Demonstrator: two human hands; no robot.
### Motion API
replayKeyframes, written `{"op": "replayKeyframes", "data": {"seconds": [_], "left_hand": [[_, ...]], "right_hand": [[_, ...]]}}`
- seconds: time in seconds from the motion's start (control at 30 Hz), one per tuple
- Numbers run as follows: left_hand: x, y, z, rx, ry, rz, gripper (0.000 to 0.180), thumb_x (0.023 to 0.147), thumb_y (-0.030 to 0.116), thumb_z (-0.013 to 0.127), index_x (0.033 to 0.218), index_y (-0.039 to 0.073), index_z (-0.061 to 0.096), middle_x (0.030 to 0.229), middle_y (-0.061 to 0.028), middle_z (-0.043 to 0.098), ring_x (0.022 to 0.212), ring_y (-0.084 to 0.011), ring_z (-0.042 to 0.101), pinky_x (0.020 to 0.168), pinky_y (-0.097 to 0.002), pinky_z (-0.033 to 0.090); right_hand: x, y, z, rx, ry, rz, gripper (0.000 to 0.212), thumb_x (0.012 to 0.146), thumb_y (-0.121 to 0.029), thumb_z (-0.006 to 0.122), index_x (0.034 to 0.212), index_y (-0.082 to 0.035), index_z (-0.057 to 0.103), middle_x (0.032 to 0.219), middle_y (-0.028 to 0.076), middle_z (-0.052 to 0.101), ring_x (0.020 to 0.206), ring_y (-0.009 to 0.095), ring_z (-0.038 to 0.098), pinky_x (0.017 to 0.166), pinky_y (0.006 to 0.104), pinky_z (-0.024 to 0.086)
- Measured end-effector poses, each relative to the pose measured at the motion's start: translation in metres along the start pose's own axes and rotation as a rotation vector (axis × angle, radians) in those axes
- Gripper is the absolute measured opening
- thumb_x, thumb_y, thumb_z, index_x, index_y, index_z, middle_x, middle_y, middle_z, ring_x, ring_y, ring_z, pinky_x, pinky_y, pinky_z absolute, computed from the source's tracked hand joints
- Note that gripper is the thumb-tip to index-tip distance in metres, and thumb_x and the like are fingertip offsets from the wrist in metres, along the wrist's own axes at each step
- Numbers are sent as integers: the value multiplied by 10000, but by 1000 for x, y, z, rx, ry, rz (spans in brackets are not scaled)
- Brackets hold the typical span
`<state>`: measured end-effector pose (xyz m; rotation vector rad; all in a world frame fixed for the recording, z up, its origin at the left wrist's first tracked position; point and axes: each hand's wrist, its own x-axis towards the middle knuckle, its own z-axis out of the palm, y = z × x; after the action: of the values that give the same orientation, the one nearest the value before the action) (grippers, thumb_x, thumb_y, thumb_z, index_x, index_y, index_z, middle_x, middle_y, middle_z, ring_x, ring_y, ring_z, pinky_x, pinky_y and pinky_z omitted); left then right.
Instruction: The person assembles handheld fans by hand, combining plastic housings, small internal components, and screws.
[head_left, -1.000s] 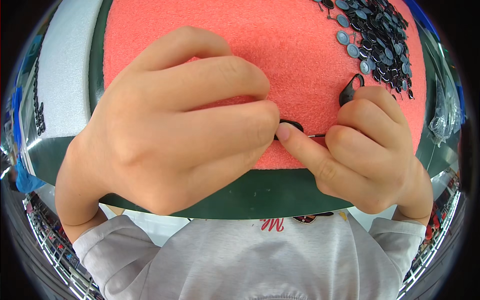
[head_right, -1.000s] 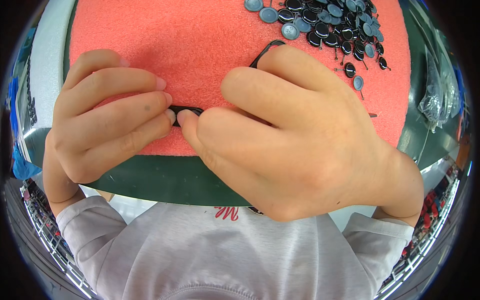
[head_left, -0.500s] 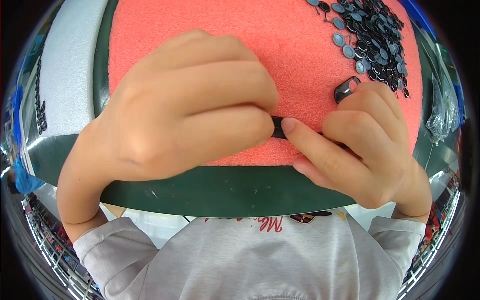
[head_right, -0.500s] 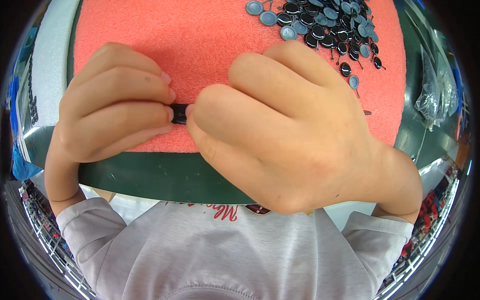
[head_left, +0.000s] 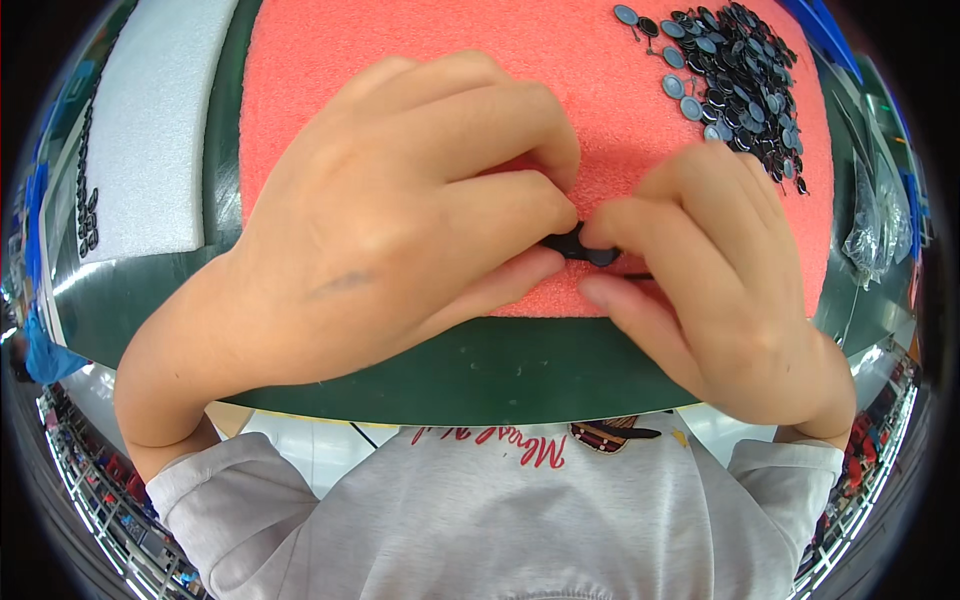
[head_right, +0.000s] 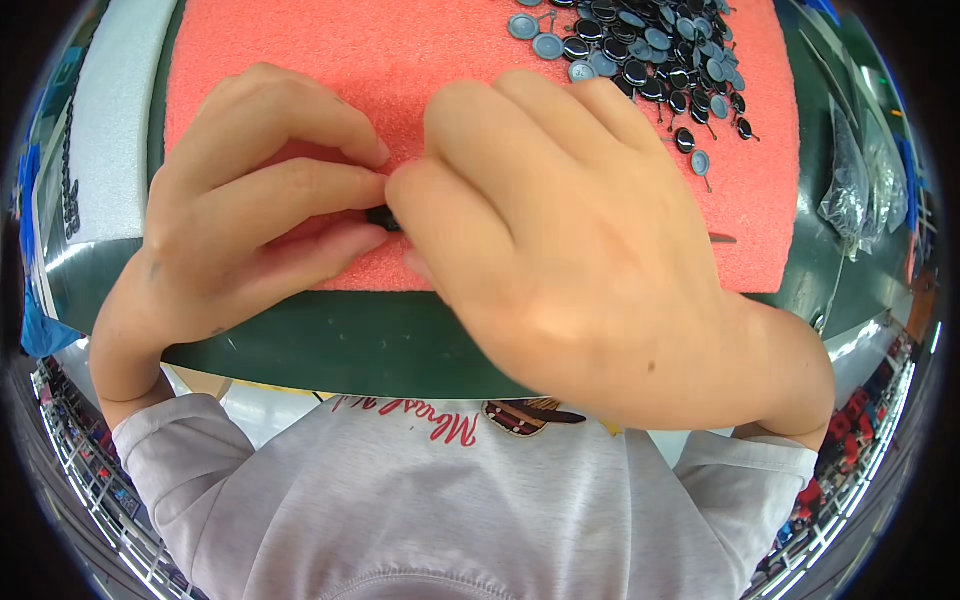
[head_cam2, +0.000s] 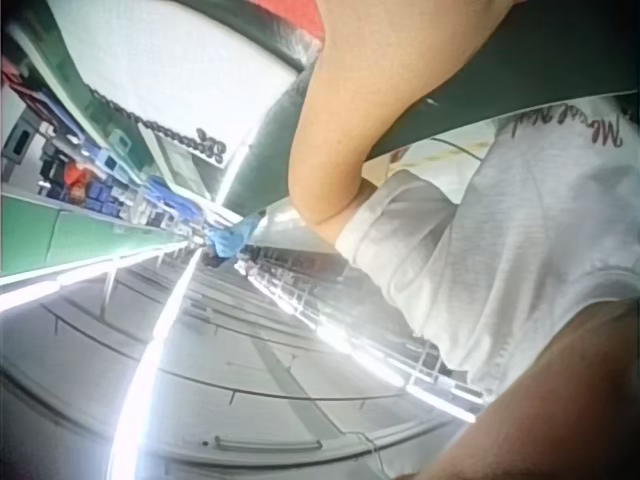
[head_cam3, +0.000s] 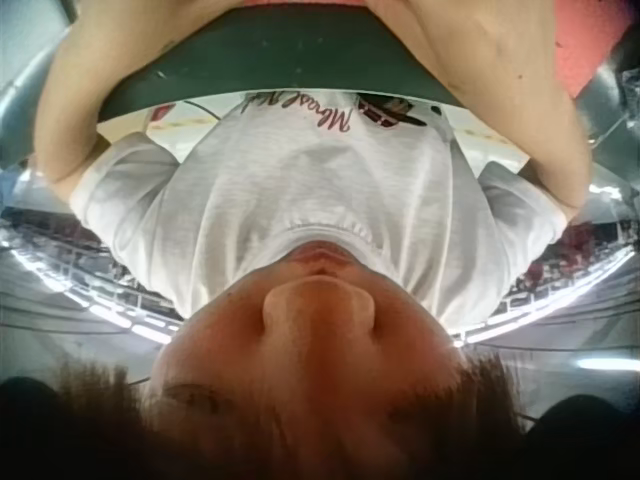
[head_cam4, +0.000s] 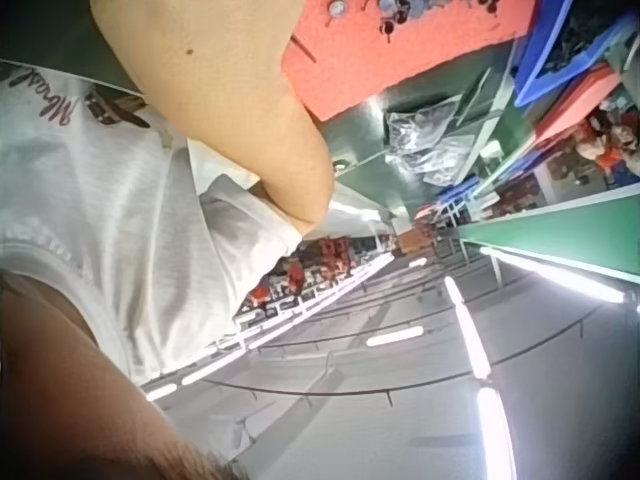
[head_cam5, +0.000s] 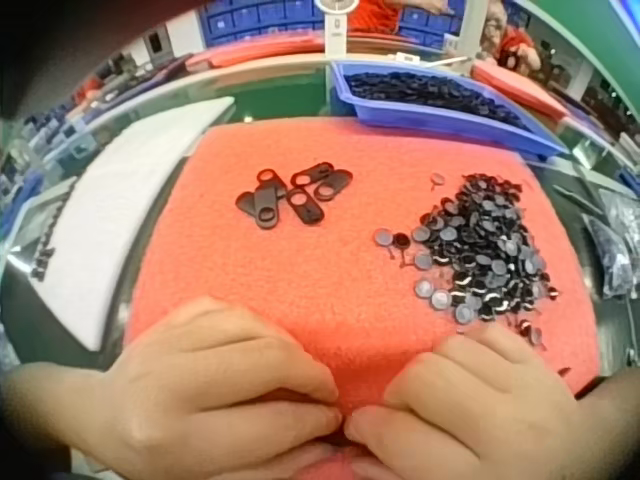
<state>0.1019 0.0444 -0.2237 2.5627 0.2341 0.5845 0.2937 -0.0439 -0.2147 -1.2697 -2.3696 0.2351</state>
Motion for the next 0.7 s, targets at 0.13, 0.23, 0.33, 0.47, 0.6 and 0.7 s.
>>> {"op": "replayKeyframes", "data": {"seconds": [0.13,0.23,0.33,0.47,0.6,0.7], "left_hand": [[2,4,-1,48,-6,-27,290,524,46,717,795,7,622,875,-101,586,763,-260,554,653,-352,424],[1,2,2,63,-7,-54,287,543,42,718,813,17,623,881,-87,583,784,-254,554,667,-352,420],[0,0,5,82,0,-36,282,566,40,717,832,27,623,892,-72,582,795,-248,551,691,-352,414],[-1,2,2,152,6,-24,276,578,36,715,838,34,622,893,-64,584,812,-239,552,714,-353,410],[-4,-7,-9,260,18,-77,273,585,23,705,845,46,623,907,-58,588,839,-233,556,739,-347,408],[-2,-7,-12,279,48,-90,256,604,9,685,848,59,627,925,-57,590,852,-234,557,752,-341,407]], "right_hand": [[4,3,-2,104,-53,102,225,619,-35,693,801,-44,561,756,60,478,652,213,467,595,318,340],[2,10,0,138,-70,81,213,639,-32,691,803,-50,556,757,58,485,673,208,475,606,317,341],[-1,19,6,163,28,13,215,650,-42,696,821,-52,566,762,60,494,683,205,482,625,314,345],[-3,17,3,123,64,-1,229,647,-68,708,837,-47,583,775,64,507,699,216,488,642,322,351],[-8,19,-9,6,91,-68,300,628,-161,731,863,-36,592,791,75,516,712,241,486,655,342,356],[-11,16,-19,-44,48,-98,334,616,-215,734,854,-32,590,795,78,516,716,248,482,661,354,358]]}}
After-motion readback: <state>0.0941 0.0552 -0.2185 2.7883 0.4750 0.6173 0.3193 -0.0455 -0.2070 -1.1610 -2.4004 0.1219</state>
